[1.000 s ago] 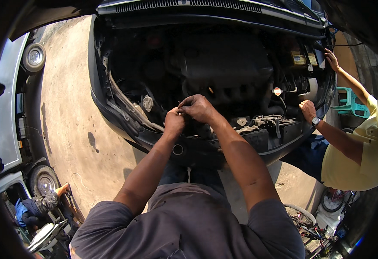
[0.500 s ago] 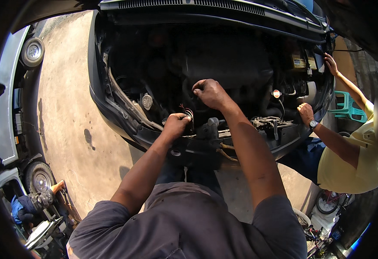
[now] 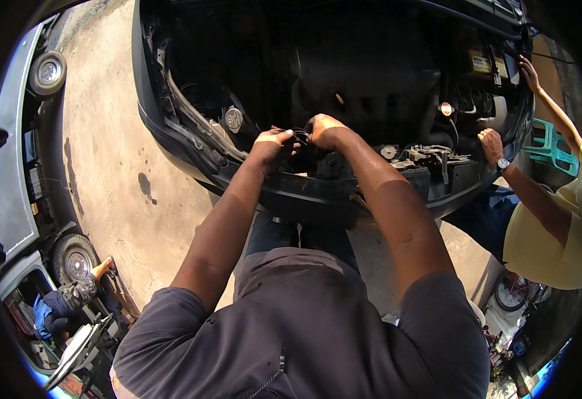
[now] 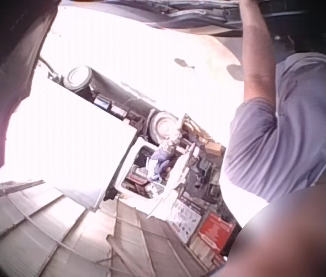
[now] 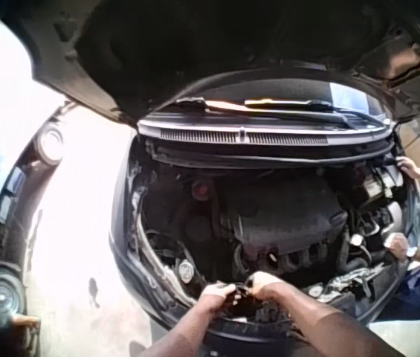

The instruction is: The person works under the open hood of a car, handling a bundle of wires and using pliers to strip and twist wire ends. Another person stands nearby observing. The task involves repeated stripping and twisting of wires within the engine bay.

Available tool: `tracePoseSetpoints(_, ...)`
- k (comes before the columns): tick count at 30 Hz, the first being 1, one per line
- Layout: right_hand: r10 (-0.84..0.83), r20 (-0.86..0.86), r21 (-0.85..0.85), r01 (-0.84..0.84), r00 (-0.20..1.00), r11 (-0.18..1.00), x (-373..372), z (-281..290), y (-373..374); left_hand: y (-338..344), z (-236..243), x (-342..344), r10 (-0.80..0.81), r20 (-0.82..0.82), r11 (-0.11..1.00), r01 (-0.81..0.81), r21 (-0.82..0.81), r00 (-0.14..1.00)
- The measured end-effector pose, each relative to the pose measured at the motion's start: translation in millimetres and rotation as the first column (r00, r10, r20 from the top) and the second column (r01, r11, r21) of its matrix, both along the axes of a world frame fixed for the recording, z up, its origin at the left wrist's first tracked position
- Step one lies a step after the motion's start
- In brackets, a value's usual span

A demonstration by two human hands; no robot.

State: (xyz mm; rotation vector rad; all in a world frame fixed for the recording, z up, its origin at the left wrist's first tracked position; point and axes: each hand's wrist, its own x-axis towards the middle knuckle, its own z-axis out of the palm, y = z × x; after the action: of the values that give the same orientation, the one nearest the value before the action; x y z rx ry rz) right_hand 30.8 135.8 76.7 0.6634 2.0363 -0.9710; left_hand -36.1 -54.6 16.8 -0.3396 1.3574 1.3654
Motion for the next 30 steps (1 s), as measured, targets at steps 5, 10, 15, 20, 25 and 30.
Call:
tracePoseSetpoints(5,-0.014,-0.07,0.066,0.018,0.997,0.998,17.1,3.0,-17.6,-1.2,-6.4,-3.1,0.021,0.042,1.0,-0.021,-0.003,0.999)
tracePoseSetpoints(10,-0.047,-0.085,0.057,0.052,0.995,0.997,24.8,-1.1,-21.4,6.4,-11.9,7.6,0.261,0.124,0.963,-0.249,-0.104,0.957)
tracePoseSetpoints(15,0.139,0.089,0.095,-0.147,0.986,0.985,11.2,-22.3,-19.2,13.8,-46.5,7.5,0.222,0.104,0.92,-0.173,-0.351,0.969)
tracePoseSetpoints(20,0.367,0.232,0.105,-0.398,0.901,0.911,-9.5,-26.4,-21.6,6.4,-92.6,-5.2,-0.72,-0.344,0.675,0.492,-0.551,0.603)
tracePoseSetpoints(25,0.145,0.108,0.033,-0.149,0.983,0.988,-6.0,-0.7,-7.0,3.1,-91.4,14.4,-0.449,-0.414,0.876,0.3,-0.377,0.792)
tracePoseSetpoints(30,-0.022,-0.087,0.02,0.024,0.996,0.999,2.7,-2.3,-7.6,7.3,-37.4,19.5,-0.46,-0.425,0.854,0.257,-0.452,0.78)
